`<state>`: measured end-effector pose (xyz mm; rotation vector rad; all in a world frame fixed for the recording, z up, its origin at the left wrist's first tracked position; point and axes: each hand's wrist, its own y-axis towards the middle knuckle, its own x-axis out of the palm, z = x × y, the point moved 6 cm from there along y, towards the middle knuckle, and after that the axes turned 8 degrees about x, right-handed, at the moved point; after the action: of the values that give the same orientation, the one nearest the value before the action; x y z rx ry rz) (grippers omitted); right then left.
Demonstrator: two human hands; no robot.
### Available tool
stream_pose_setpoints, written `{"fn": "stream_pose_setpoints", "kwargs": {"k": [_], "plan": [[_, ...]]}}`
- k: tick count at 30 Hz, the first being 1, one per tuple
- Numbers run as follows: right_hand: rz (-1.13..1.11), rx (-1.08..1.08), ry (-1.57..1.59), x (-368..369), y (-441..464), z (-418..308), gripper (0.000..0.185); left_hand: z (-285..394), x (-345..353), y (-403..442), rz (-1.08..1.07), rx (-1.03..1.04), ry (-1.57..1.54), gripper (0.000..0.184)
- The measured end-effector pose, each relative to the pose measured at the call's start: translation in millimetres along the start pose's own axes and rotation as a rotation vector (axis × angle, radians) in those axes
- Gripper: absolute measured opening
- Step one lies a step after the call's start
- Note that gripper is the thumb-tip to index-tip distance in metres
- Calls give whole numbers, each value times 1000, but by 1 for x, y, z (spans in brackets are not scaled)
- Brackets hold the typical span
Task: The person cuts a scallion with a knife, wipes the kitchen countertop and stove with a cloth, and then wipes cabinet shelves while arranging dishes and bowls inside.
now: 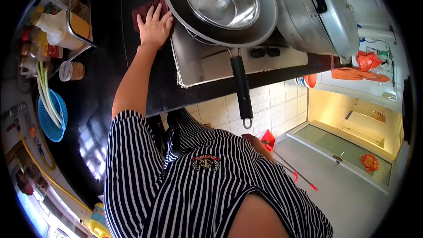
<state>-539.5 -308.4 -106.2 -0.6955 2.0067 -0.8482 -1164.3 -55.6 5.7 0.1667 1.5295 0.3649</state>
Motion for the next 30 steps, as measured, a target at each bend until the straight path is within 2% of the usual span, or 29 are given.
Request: {"fn": "stream_pose_setpoints", "kwargs": {"k": [3,4,6,9,12,15,16,17,18,19,21,23,24,26,28,29,30], "plan": [[40,-28,-147,-13,-10,-39,30,36,-28,-52,28,69,3,41],[40,-114,-84,-12,-5,-33,29,48,-35,-68,40,89,-2,42],[115,-163,-208,-14,-3,-23,29,70,-46,-100,43,92,-24,42],[112,-89,-129,-15,-18,-13,28,94,-55,-142,-55,96,-21,45],[138,-76,14,-8,-36,18,29,114,-65,-179,-123,102,-32,48],[98,-8,-179,8,-51,72,35,114,-57,-191,-183,81,-52,55],[104,-33,-190,20,-52,109,35,111,-52,-186,-198,58,-71,57],[69,-170,-360,34,-53,135,33,107,-42,-178,-203,19,-61,58],[51,-12,-122,28,-76,141,32,112,-42,-167,-222,-52,-41,59],[23,20,-225,42,-75,189,32,120,-44,-157,-207,-101,-7,58],[92,215,71,71,-92,274,33,135,-49,-147,-144,-155,-33,59],[167,216,-75,82,-119,306,29,145,-36,-138,-157,-70,18,58],[150,303,78,85,-136,314,27,149,-29,-136,-167,-46,47,59],[84,207,-63,104,-134,349,28,167,-34,-132,-118,50,-68,62],[80,279,-20,104,-135,342,29,200,-30,-124,13,256,-237,59],[71,355,16,105,-139,338,29,217,-25,-122,-122,266,40,59],[74,359,24,102,-140,325,29,235,-33,-114,-181,235,18,57]]}}
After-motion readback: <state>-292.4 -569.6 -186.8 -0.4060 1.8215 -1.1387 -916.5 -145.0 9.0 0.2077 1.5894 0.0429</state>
